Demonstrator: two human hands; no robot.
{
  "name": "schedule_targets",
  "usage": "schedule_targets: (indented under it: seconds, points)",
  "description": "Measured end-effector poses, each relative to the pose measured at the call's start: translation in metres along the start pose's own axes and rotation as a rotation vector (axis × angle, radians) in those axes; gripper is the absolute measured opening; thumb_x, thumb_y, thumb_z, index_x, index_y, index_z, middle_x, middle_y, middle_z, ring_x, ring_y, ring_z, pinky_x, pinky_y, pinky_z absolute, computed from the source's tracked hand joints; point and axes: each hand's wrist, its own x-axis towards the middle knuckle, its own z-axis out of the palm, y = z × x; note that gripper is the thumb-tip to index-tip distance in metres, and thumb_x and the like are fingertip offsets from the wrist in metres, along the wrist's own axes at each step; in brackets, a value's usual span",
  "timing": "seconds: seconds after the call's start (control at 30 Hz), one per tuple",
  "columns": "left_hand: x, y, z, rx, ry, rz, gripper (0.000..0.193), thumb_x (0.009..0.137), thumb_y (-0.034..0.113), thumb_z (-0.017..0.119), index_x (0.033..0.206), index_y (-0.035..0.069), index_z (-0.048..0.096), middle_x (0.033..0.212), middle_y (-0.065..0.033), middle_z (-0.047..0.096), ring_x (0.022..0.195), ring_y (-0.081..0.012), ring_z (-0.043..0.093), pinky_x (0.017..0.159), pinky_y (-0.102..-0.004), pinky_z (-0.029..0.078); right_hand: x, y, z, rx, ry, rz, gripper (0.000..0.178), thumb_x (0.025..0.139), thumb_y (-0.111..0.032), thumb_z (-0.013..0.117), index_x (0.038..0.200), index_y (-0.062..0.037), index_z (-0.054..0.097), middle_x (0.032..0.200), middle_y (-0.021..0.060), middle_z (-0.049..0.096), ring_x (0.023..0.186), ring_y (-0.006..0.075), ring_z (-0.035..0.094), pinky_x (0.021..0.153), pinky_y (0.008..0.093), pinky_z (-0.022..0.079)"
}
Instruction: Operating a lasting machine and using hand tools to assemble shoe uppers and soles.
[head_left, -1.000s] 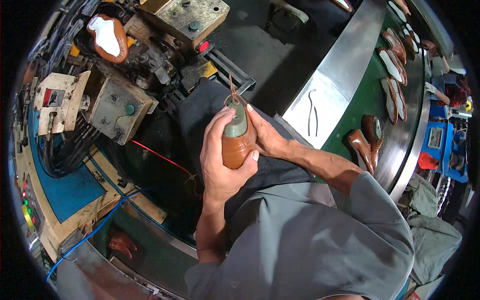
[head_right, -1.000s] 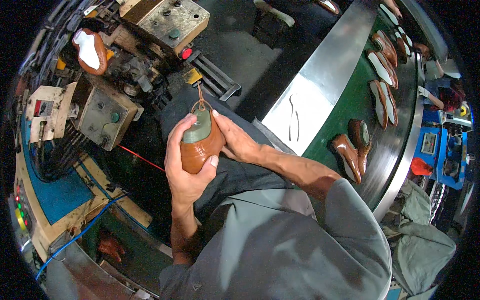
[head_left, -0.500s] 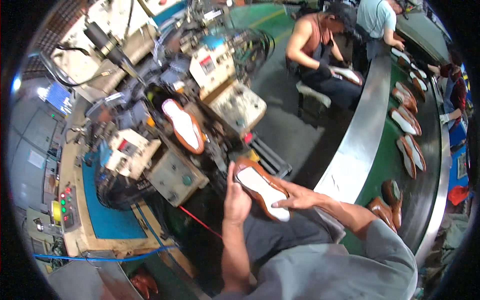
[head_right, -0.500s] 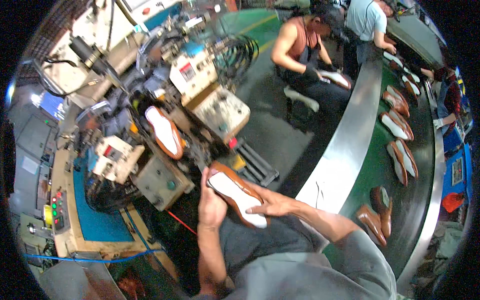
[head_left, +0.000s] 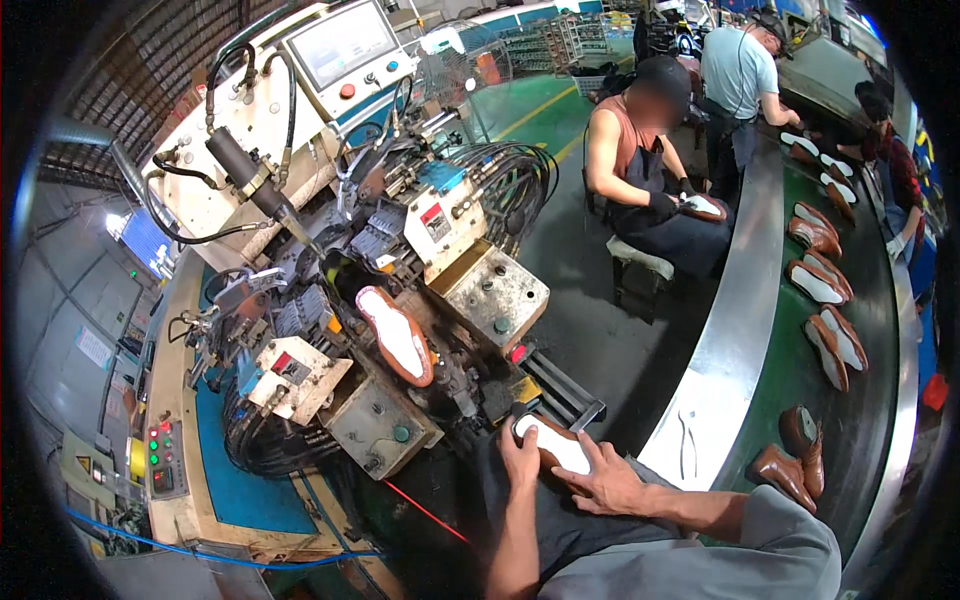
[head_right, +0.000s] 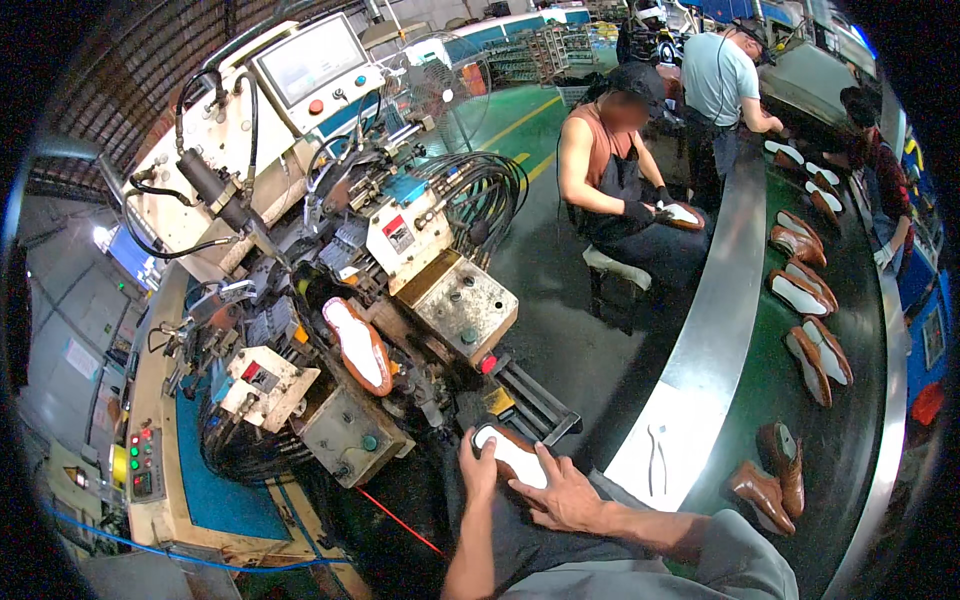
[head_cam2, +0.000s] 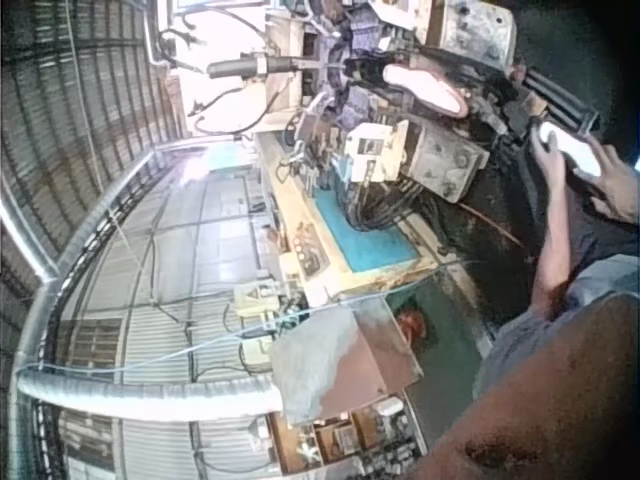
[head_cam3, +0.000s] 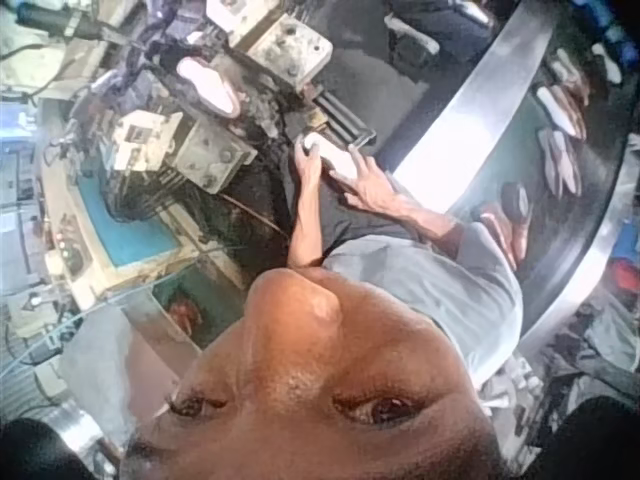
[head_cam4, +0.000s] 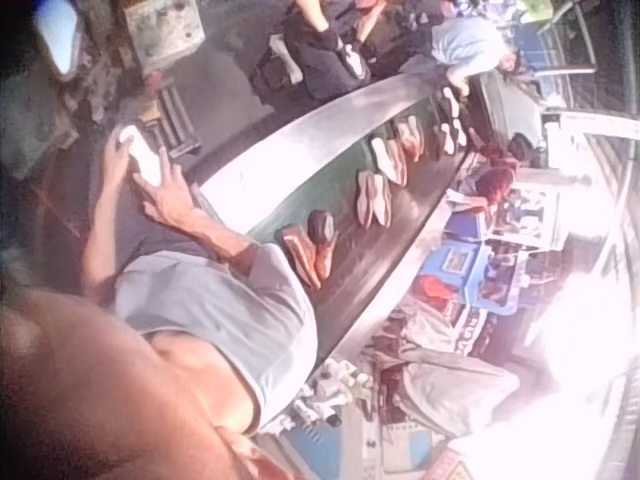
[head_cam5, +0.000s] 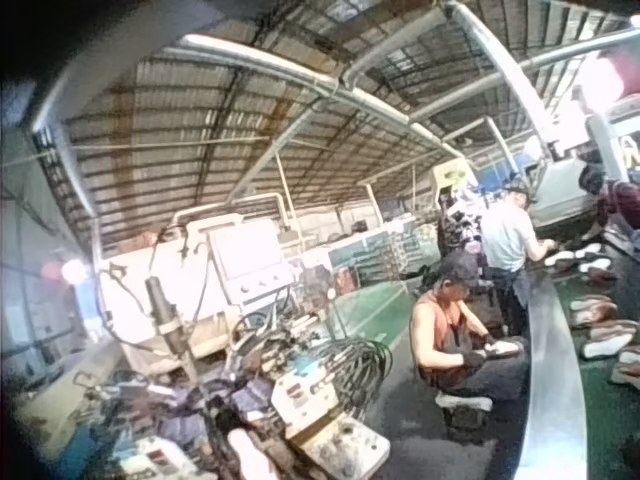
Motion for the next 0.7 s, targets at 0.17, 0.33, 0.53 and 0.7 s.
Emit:
schedule_targets:
  seconds: [0.17, 0.33, 0.53, 0.7]
  points:
    - [0.039, -0.022, -0.021, 0.132, -0.046, 0.164, 0.030, 0.107, 0.021, 0.067, 0.124, 0.001, 0.081, 0.122, -0.0222, 0.080, 0.115, -0.0390, 0.077, 0.102, -0.0459, 0.057, -0.001, 0.008, -0.004, -0.070, -0.011, -0.061, 0.083, 0.089, -0.043, 0.086, 0.165, -0.0396, 0.054, 0.170, 0.0432, 0.028, 0.123, 0.0535, 0.059, 0.108, 0.0549, 0.056]
    - [0.046, -0.036, -0.016, 0.232, -0.069, 0.190, 0.035, 0.107, 0.023, 0.064, 0.129, 0.000, 0.079, 0.126, -0.0253, 0.079, 0.116, -0.0432, 0.076, 0.100, -0.0502, 0.057, 0.003, 0.016, -0.009, 0.050, -0.080, -0.026, 0.078, 0.091, -0.039, 0.085, 0.164, -0.0408, 0.056, 0.170, 0.0414, 0.026, 0.123, 0.0538, 0.060, 0.106, 0.0589, 0.059]
    - [0.113, -0.037, -0.092, -0.248, 0.056, 0.318, 0.029, 0.114, 0.018, 0.053, 0.087, 0.006, 0.055, 0.086, -0.0030, 0.054, 0.079, -0.0180, 0.053, 0.072, -0.0348, 0.044, 0.012, 0.030, -0.026, 0.212, 0.112, 0.082, 0.072, 0.087, -0.030, 0.086, 0.156, -0.0346, 0.067, 0.170, 0.0435, 0.026, 0.125, 0.0563, 0.058, 0.108, 0.0606, 0.057]
    - [0.226, 0.023, -0.172, -0.689, 0.144, -0.011, 0.070, 0.118, 0.049, 0.054, 0.168, 0.002, 0.040, 0.164, -0.0151, 0.052, 0.143, -0.0268, 0.060, 0.118, -0.0422, 0.049, 0.058, 0.036, -0.070, 0.144, 0.229, 0.131, 0.078, 0.084, -0.026, 0.088, 0.158, -0.0328, 0.065, 0.175, 0.0415, 0.021, 0.136, 0.0584, 0.053, 0.111, 0.0629, 0.054]
